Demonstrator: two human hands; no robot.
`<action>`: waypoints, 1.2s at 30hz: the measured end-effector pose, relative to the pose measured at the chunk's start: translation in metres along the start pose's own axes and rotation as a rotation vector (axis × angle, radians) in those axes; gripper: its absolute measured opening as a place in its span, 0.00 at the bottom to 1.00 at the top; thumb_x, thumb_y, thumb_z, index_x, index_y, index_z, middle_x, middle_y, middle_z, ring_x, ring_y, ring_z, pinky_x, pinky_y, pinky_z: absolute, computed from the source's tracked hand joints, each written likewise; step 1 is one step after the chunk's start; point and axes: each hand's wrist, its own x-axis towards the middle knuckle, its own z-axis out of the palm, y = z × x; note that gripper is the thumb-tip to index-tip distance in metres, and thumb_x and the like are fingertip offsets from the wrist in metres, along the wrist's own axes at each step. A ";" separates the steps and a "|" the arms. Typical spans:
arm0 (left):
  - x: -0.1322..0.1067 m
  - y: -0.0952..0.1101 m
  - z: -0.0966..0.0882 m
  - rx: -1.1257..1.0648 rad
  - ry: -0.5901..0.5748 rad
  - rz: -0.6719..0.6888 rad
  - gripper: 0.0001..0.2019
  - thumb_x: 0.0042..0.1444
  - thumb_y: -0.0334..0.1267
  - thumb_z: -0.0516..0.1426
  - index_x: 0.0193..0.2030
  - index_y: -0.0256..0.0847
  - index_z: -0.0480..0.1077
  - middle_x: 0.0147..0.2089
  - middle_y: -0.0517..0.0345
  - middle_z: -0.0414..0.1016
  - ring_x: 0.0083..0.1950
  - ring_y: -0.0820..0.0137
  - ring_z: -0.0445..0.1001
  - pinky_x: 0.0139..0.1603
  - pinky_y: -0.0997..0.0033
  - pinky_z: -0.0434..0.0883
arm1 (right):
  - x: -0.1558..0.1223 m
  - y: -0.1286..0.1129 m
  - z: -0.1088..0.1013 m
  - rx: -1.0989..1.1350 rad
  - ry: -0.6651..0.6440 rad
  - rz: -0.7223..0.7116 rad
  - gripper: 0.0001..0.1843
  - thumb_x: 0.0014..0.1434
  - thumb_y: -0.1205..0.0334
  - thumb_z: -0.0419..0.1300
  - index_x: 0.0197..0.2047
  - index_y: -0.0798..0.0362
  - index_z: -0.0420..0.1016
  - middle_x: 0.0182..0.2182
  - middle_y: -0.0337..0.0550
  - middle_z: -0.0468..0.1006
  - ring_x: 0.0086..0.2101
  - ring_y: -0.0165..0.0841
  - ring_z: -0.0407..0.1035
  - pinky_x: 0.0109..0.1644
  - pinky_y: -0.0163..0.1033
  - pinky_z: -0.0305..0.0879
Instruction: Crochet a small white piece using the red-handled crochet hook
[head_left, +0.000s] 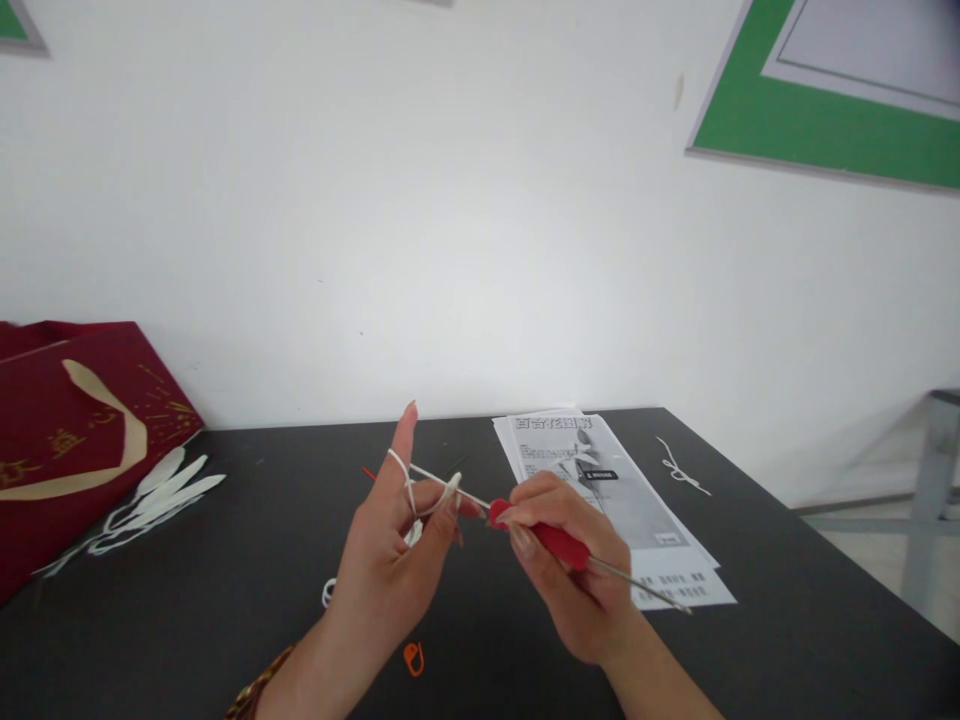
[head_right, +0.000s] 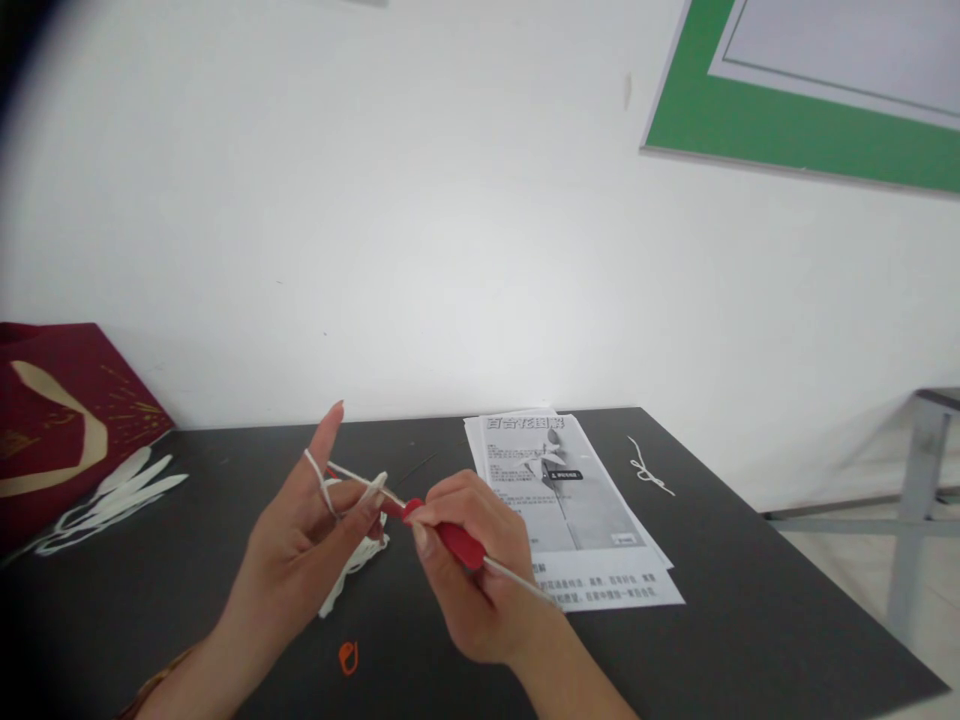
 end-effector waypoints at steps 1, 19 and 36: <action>0.000 0.001 0.000 -0.025 -0.009 0.004 0.44 0.54 0.38 0.62 0.72 0.43 0.41 0.26 0.63 0.79 0.24 0.72 0.70 0.26 0.77 0.66 | -0.001 0.002 0.001 0.073 0.032 0.051 0.08 0.61 0.70 0.55 0.40 0.52 0.74 0.34 0.45 0.73 0.35 0.35 0.70 0.37 0.42 0.69; 0.007 -0.003 -0.018 -0.408 -0.305 -0.120 0.46 0.57 0.32 0.59 0.72 0.45 0.30 0.26 0.57 0.80 0.23 0.72 0.70 0.27 0.75 0.66 | 0.005 0.021 0.009 0.607 0.189 0.338 0.03 0.54 0.66 0.67 0.35 0.51 0.82 0.30 0.41 0.81 0.29 0.31 0.76 0.32 0.36 0.77; 0.005 0.003 -0.025 -0.440 -0.431 -0.045 0.41 0.63 0.31 0.53 0.70 0.59 0.29 0.30 0.59 0.80 0.27 0.73 0.71 0.29 0.76 0.68 | -0.023 0.000 -0.001 -0.599 -0.075 -0.511 0.22 0.59 0.74 0.59 0.56 0.55 0.70 0.42 0.49 0.81 0.46 0.38 0.74 0.51 0.46 0.75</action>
